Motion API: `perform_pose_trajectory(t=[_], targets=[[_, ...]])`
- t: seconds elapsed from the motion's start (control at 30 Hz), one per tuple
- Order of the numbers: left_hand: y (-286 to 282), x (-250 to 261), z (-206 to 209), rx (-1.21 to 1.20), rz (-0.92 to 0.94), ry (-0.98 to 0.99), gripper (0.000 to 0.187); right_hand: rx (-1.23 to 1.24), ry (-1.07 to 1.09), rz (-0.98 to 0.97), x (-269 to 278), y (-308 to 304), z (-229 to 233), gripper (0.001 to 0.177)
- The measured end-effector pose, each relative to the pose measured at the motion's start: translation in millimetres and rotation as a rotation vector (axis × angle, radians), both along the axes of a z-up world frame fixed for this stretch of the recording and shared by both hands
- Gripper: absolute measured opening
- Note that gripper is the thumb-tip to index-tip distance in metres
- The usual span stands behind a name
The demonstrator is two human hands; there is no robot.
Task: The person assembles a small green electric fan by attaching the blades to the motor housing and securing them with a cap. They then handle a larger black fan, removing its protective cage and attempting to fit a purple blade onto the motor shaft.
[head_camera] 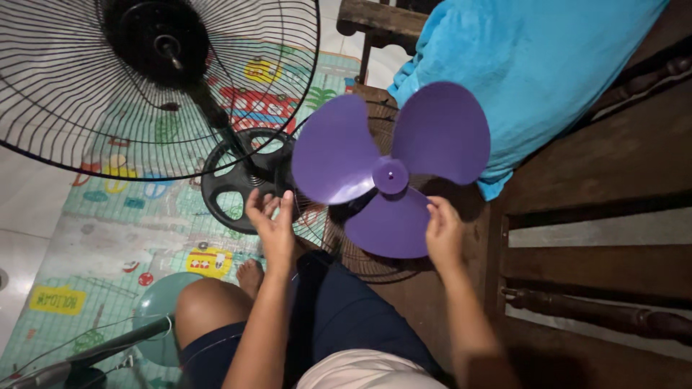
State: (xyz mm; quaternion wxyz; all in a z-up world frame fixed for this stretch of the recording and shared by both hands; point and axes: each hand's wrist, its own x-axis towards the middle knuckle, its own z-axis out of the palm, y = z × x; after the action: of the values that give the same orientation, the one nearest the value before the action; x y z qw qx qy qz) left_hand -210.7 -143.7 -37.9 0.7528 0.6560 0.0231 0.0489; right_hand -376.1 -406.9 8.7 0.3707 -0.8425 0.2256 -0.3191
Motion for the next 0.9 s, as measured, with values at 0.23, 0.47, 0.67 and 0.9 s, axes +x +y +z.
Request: perform_pose_trajectory(t=[0.23,0.47,0.67,0.9], targets=[[39.2,14.9,35.7,0.009,0.016,-0.108,0.082,-0.15,-0.049,0.187,22.7,12.7,68.8,0.015],[70.6,25.8,19.3,-0.347,-0.086,0.013,0.064,0.137,-0.205,0.131,63.2,68.5,46.5,0.018],[81.2,-6.5,-1.0,-0.212,-0.233,0.202,0.059,0.43,-0.298,0.252,85.1,132.3,-3.6,0.021],[80.9,-26.1,33.3,-0.187,-0.293,0.193,0.031,0.541,-0.138,0.052,80.8,148.7,-27.3,0.022]])
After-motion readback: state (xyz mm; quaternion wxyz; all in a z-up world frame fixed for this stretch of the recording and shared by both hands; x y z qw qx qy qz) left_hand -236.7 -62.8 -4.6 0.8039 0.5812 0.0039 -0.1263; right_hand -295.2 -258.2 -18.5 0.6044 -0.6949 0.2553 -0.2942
